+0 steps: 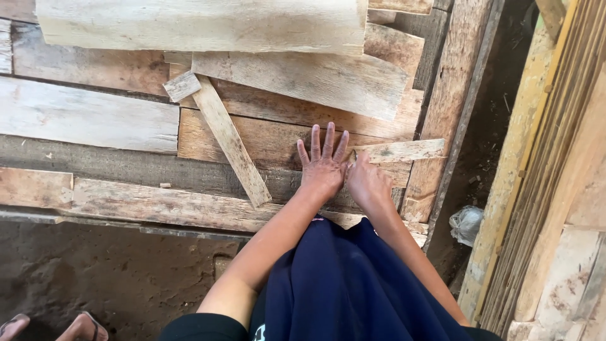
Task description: Cutting thin wood veneer sheets to size using a utility knife on a wooden workbench.
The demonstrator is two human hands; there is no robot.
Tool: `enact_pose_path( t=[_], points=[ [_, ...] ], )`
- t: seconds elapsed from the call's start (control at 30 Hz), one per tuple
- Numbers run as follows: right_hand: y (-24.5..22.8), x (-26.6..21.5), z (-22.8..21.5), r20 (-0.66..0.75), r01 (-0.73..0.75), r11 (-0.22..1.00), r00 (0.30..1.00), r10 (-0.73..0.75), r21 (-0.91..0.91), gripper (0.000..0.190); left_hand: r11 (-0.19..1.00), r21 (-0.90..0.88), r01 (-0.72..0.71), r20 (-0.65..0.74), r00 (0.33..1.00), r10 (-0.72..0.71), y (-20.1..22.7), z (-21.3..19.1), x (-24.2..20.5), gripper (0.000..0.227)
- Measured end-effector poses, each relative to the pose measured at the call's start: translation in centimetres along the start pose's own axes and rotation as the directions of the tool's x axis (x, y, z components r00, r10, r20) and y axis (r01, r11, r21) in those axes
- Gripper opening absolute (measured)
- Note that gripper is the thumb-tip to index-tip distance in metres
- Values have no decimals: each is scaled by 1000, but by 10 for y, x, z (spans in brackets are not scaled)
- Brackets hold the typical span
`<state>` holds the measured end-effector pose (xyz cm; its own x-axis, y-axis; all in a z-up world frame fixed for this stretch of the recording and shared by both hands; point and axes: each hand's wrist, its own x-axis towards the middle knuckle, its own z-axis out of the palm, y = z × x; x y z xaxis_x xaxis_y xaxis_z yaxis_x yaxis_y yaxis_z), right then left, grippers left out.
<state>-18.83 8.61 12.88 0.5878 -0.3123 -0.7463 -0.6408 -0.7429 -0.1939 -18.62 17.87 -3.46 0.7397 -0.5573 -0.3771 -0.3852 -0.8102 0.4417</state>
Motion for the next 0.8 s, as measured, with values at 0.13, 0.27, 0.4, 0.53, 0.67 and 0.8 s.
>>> enact_pose_path(
  t=[0.13, 0.27, 0.4, 0.53, 0.67, 0.8],
  points=[
    [4, -2, 5, 24, -5, 996, 1000, 7, -90, 26, 1000, -16, 8, 19, 1000, -8, 2, -9, -2, 75],
    [19, 0, 20, 36, -31, 995, 999, 35, -95, 27, 1000, 2, 22, 56, 998, -22, 4, -18, -3, 73],
    [36, -1, 44, 39, -52, 996, 998, 54, -66, 30, 999, 12, 48, 120, 992, -49, 11, -34, -7, 72],
    [53, 6, 55, -6, -48, 998, 999, 48, -39, 34, 999, 35, 41, 124, 991, -45, 14, -39, -3, 70],
    [33, 6, 42, -92, -44, 999, 995, 47, 30, 33, 998, 35, 46, 120, 991, -50, 10, -29, -7, 71],
    [31, 26, 43, -109, -32, 999, 994, 30, -13, 32, 999, 43, 28, 75, 997, -31, 7, -22, -5, 73]
  ],
)
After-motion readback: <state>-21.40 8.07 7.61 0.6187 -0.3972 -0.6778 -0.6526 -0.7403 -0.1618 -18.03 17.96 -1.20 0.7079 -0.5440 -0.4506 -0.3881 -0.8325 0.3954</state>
